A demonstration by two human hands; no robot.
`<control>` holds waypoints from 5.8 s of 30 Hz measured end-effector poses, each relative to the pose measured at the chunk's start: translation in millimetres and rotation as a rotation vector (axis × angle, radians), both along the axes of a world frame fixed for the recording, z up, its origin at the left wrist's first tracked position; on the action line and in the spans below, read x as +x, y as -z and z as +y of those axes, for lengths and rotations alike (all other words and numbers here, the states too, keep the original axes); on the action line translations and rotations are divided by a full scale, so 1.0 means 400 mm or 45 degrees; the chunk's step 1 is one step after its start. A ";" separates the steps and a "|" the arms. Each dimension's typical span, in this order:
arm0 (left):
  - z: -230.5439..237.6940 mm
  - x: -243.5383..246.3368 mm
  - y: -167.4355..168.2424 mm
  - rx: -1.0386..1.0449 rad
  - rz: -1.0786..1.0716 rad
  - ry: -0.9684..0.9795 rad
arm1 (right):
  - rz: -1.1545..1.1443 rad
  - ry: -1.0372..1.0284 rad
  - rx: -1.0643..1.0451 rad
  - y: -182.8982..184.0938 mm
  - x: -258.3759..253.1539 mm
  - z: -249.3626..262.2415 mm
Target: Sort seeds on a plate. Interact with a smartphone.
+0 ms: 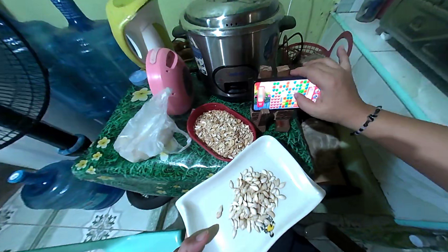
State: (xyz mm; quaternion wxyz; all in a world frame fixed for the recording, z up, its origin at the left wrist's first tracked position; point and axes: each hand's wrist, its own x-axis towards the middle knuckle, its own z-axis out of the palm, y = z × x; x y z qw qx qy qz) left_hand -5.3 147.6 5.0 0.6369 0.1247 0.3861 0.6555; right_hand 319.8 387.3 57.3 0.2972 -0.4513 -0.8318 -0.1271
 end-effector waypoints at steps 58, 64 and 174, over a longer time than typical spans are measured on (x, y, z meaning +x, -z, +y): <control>-0.003 0.002 0.003 0.009 0.034 -0.028 | -0.026 0.028 -0.104 0.001 0.024 -0.008; -0.001 0.002 0.004 -0.007 0.049 -0.040 | -0.030 0.028 -0.104 0.001 0.024 -0.009; -0.001 0.000 0.007 0.047 0.042 -0.049 | 0.028 -0.027 -0.116 -0.003 0.052 -0.001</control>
